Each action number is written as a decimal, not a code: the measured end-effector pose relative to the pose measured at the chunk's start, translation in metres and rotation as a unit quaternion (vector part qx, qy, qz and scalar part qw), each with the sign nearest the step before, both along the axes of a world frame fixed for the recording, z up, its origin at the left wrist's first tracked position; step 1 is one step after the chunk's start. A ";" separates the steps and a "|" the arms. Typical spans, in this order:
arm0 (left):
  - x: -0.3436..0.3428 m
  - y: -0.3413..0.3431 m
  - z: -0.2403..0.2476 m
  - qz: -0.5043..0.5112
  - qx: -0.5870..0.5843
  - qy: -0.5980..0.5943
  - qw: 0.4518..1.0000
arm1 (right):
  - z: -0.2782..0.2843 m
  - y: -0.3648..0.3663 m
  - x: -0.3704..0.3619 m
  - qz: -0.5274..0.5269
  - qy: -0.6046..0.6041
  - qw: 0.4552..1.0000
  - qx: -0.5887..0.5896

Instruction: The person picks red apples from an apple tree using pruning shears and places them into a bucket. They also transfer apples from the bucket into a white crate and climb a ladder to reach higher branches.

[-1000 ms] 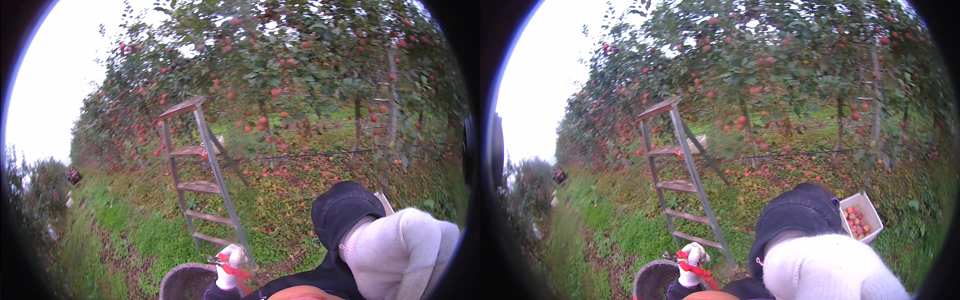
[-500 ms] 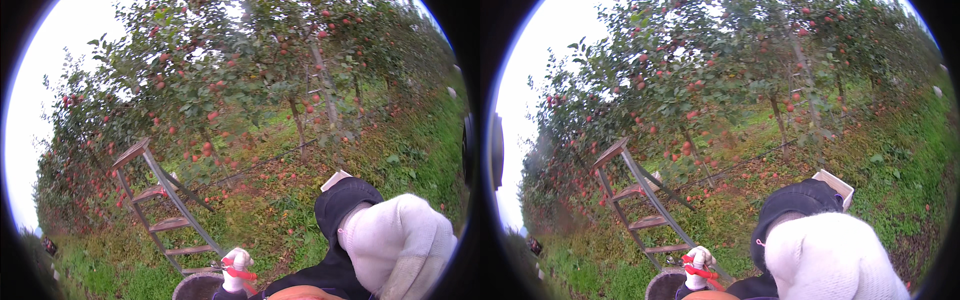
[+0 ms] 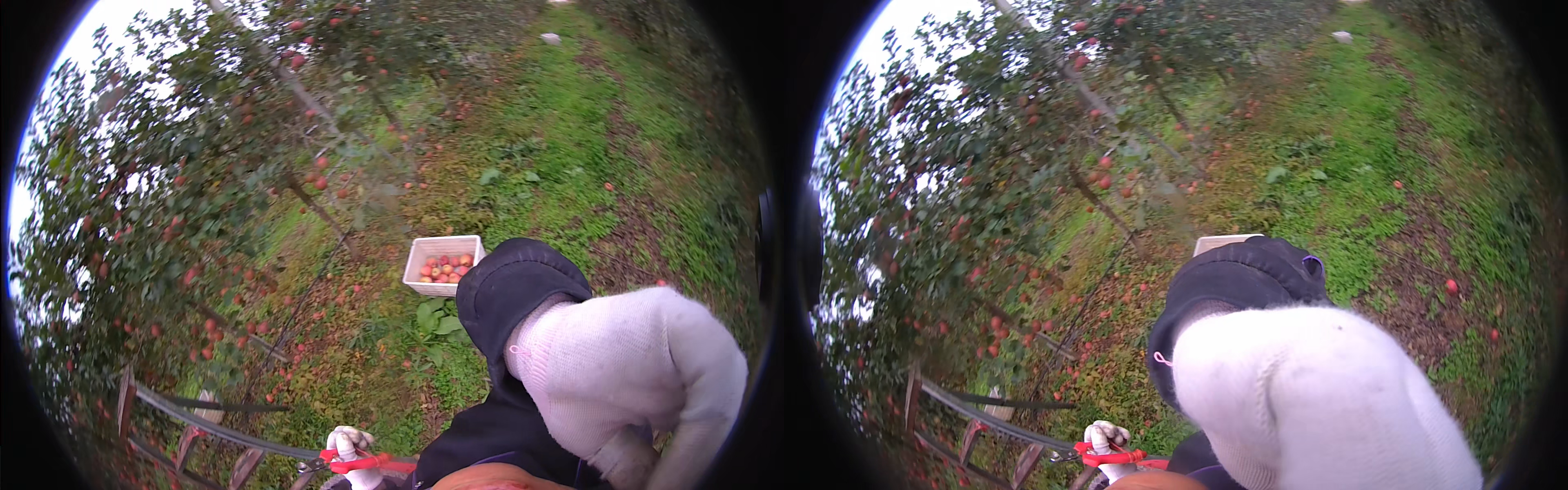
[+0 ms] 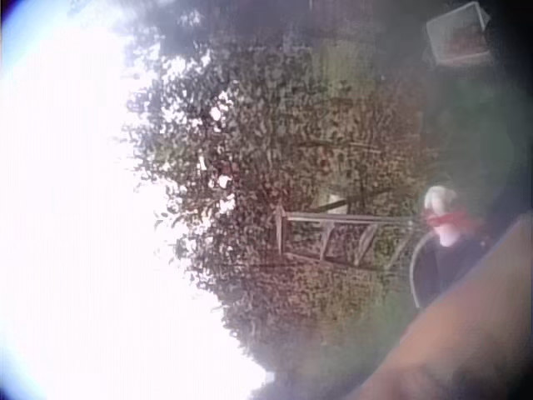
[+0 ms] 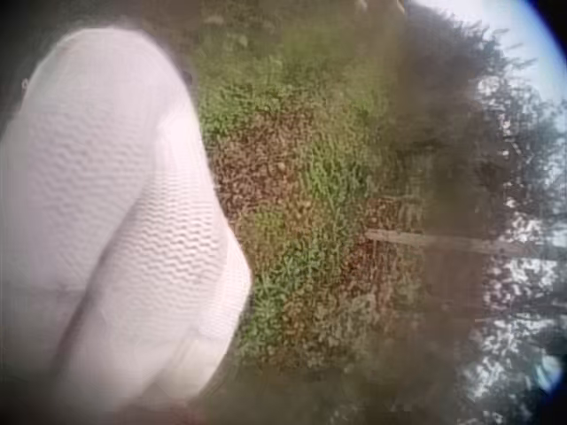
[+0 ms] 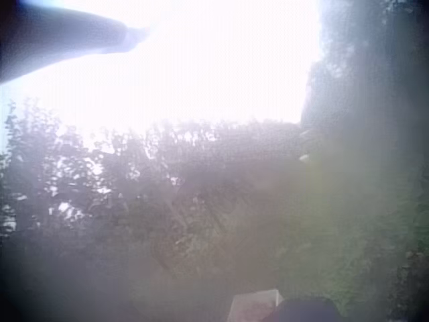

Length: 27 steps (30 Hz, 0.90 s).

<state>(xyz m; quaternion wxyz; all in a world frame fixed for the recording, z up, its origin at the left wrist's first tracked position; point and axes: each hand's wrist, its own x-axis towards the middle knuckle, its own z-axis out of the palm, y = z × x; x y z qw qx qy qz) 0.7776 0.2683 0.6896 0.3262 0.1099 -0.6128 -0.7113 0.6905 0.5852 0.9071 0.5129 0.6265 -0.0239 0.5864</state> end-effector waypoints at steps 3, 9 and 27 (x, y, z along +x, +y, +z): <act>-0.007 0.012 -0.003 -0.006 -0.008 -0.028 1.000 | -0.005 0.016 0.003 -0.046 0.003 0.999 -0.022; -0.022 0.019 -0.014 -0.078 -0.022 0.030 0.996 | -0.010 0.024 0.002 -0.095 -0.001 0.995 -0.028; 0.094 0.026 0.003 0.054 -0.004 -0.001 0.999 | -0.064 -0.079 -0.093 0.020 -0.011 0.989 0.147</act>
